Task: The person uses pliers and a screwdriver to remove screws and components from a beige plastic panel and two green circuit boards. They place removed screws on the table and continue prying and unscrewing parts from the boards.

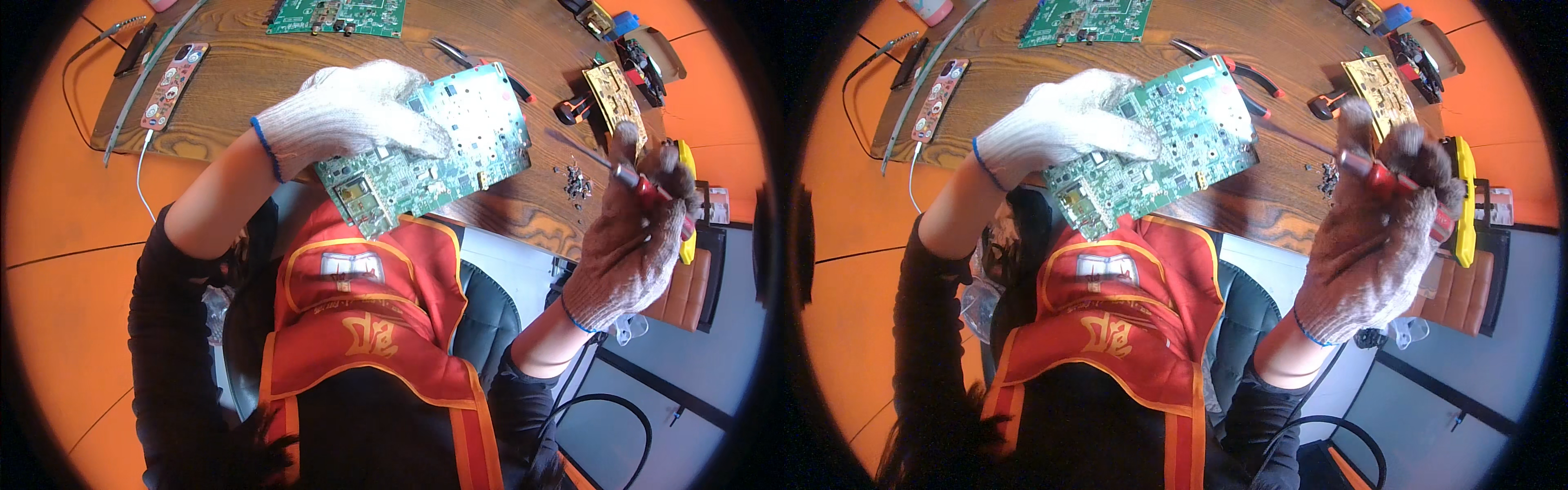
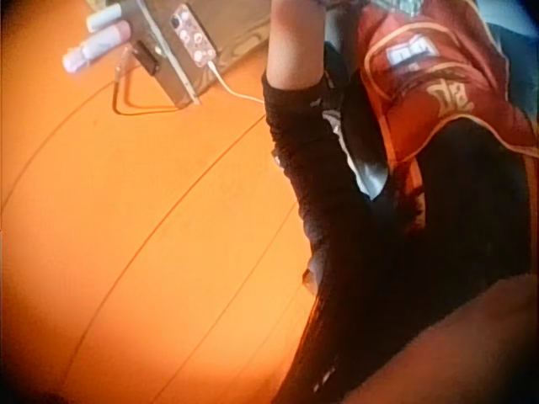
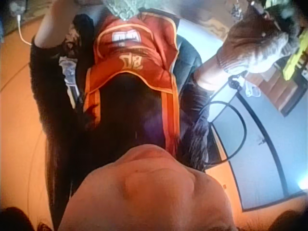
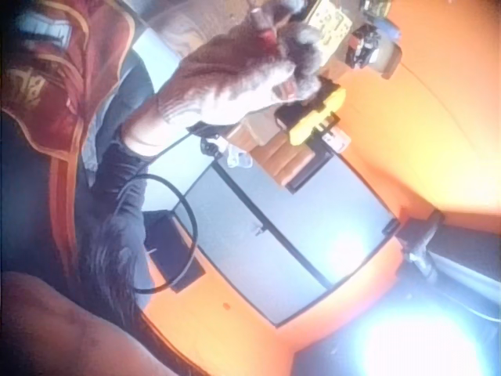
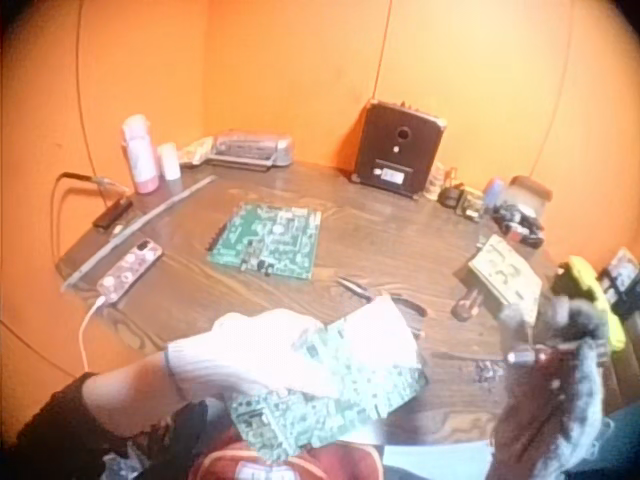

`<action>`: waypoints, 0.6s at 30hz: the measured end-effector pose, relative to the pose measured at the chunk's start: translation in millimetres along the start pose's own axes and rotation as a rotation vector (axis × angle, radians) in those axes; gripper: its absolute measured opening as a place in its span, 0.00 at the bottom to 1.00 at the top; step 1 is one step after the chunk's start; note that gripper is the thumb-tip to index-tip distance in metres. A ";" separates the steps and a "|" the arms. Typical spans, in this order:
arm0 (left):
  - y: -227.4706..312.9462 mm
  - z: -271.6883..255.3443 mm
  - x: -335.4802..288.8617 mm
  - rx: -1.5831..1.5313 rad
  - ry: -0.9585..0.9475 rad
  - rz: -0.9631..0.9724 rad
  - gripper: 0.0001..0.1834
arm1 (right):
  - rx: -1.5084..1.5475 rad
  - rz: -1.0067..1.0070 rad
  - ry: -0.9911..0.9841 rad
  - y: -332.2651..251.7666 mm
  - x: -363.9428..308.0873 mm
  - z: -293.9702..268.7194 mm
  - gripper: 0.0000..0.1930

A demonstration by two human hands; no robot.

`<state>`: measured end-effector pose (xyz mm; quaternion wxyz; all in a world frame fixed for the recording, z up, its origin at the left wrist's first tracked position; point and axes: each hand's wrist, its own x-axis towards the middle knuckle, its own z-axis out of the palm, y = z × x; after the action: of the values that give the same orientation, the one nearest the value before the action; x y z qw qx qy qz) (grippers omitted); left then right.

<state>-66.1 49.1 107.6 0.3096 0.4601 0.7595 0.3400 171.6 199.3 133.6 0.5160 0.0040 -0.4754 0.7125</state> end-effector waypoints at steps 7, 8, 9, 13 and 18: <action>-6.9 -2.1 32.9 0.498 -0.215 0.133 0.41 | -0.254 0.014 0.178 41.0 -10.2 1.7 0.15; -8.8 -0.4 39.8 0.501 -0.228 0.143 0.43 | -0.304 0.073 0.327 42.3 -14.3 -3.2 0.15; -10.2 1.5 46.0 0.503 -0.242 0.152 0.45 | -0.316 0.113 0.339 43.3 -18.2 -8.1 0.15; -13.6 9.4 56.7 0.504 -0.268 0.130 0.46 | -0.150 0.061 0.231 50.6 -35.6 -20.9 0.16; -12.1 16.8 47.3 0.666 -0.147 0.211 0.40 | -0.233 0.087 0.390 60.2 -59.5 -31.9 0.17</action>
<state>-77.1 91.8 80.7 0.1596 0.6350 0.7526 0.0698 170.4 176.6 46.1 0.5640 -0.2138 -0.4454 0.6617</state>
